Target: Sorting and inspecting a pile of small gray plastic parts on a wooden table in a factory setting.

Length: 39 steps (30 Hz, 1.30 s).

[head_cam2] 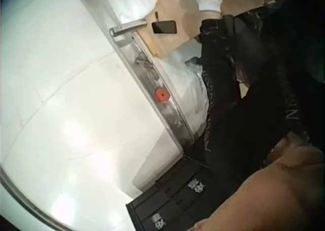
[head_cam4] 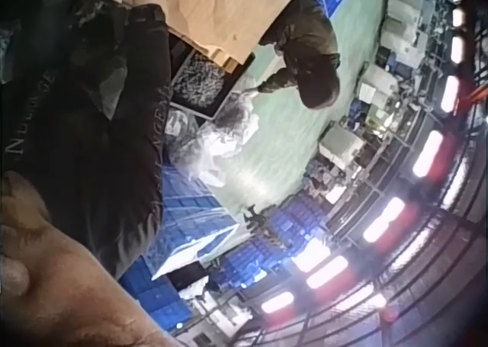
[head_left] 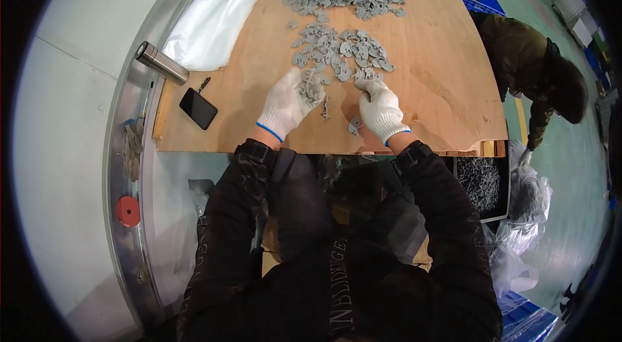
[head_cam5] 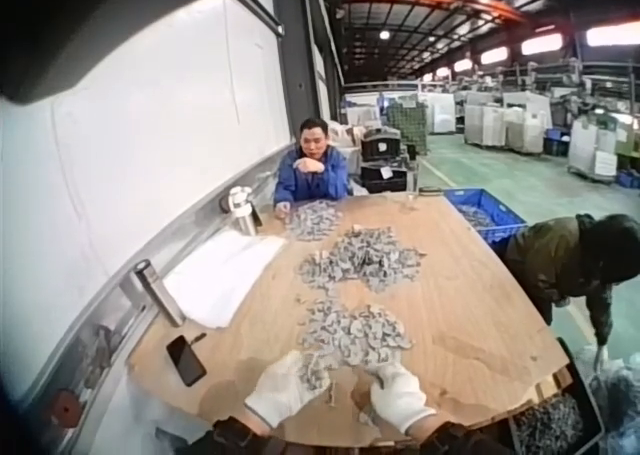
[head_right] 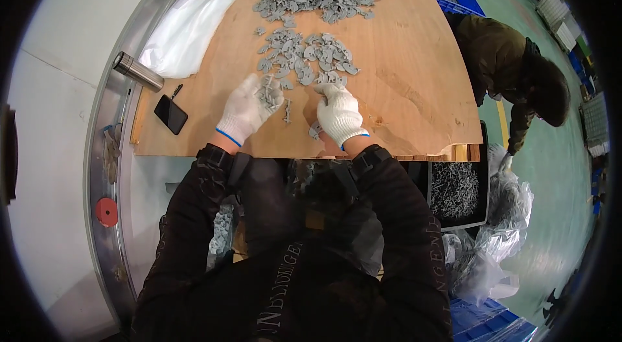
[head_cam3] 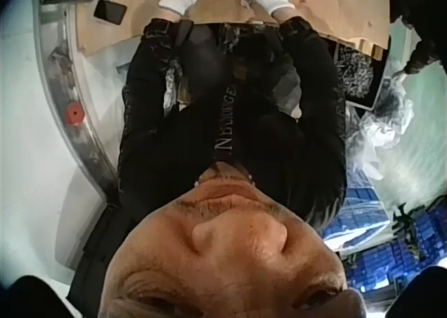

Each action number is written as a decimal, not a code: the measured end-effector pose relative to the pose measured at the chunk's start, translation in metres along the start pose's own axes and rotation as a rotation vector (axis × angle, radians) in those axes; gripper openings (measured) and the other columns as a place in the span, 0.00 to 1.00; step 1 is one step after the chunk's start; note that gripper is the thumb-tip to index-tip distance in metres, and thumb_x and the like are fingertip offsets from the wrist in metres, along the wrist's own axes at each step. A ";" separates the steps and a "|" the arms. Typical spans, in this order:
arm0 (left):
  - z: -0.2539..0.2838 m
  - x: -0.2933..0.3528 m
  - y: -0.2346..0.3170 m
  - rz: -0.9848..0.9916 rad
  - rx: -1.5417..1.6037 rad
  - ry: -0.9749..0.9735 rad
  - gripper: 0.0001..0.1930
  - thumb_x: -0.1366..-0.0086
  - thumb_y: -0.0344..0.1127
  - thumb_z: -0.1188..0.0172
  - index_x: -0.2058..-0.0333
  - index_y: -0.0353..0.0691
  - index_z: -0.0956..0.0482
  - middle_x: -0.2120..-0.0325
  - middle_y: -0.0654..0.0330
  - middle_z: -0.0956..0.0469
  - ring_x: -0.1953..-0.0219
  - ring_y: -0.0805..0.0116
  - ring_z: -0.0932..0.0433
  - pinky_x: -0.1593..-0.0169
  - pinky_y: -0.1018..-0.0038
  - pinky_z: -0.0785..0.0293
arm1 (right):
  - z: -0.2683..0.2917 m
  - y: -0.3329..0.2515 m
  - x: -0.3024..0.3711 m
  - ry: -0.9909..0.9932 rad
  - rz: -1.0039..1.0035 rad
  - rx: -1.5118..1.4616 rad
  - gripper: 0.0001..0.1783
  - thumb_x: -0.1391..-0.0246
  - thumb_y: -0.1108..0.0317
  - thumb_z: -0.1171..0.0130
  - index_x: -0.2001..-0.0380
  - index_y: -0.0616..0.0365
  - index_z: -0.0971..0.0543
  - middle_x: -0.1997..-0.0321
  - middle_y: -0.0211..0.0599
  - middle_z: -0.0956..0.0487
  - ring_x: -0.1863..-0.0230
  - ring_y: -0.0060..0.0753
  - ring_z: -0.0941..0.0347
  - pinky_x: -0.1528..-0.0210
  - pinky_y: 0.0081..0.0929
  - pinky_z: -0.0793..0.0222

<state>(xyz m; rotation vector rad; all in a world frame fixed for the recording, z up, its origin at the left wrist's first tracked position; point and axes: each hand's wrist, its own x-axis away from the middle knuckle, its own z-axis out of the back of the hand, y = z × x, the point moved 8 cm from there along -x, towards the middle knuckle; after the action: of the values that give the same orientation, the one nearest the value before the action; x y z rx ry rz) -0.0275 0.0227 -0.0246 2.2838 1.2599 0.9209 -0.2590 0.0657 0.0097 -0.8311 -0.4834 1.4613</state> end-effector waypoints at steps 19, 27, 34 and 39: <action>0.033 0.043 0.009 -0.095 0.166 0.169 0.30 0.17 0.62 0.55 0.44 0.38 0.21 0.50 0.51 0.19 0.47 0.47 0.20 0.39 0.48 0.24 | -0.064 -0.057 -0.018 -0.304 0.057 0.347 0.32 0.37 0.56 0.40 0.32 0.59 0.22 0.53 0.54 0.12 0.53 0.54 0.14 0.47 0.45 0.20; 0.001 0.039 -0.016 -0.306 0.064 0.115 0.18 0.17 0.44 0.47 0.43 0.35 0.20 0.50 0.52 0.16 0.48 0.53 0.17 0.40 0.59 0.21 | -0.083 -0.041 0.042 -0.327 -0.515 -1.115 0.27 0.32 0.67 0.48 0.31 0.59 0.23 0.50 0.37 0.15 0.52 0.37 0.16 0.49 0.35 0.19; -0.115 0.091 -0.059 -0.792 -1.118 0.032 0.19 0.25 0.24 0.45 0.38 0.38 0.19 0.43 0.47 0.16 0.42 0.48 0.16 0.35 0.63 0.21 | -0.037 -0.028 0.101 -0.239 -0.472 -1.802 0.24 0.26 0.68 0.49 0.31 0.62 0.25 0.42 0.38 0.17 0.43 0.36 0.19 0.41 0.35 0.20; -0.169 0.107 -0.110 -0.959 -1.569 -0.236 0.25 0.29 0.26 0.41 0.34 0.40 0.24 0.39 0.47 0.18 0.36 0.42 0.20 0.30 0.54 0.26 | 0.012 0.009 0.137 0.113 -0.610 -1.718 0.20 0.24 0.71 0.50 0.34 0.64 0.24 0.41 0.40 0.17 0.41 0.38 0.20 0.36 0.37 0.23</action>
<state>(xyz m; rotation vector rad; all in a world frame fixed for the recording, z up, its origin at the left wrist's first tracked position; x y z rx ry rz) -0.1706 0.1737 0.0704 0.4407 0.7682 0.7172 -0.2616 0.2015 -0.0163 -1.7933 -1.7830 0.1236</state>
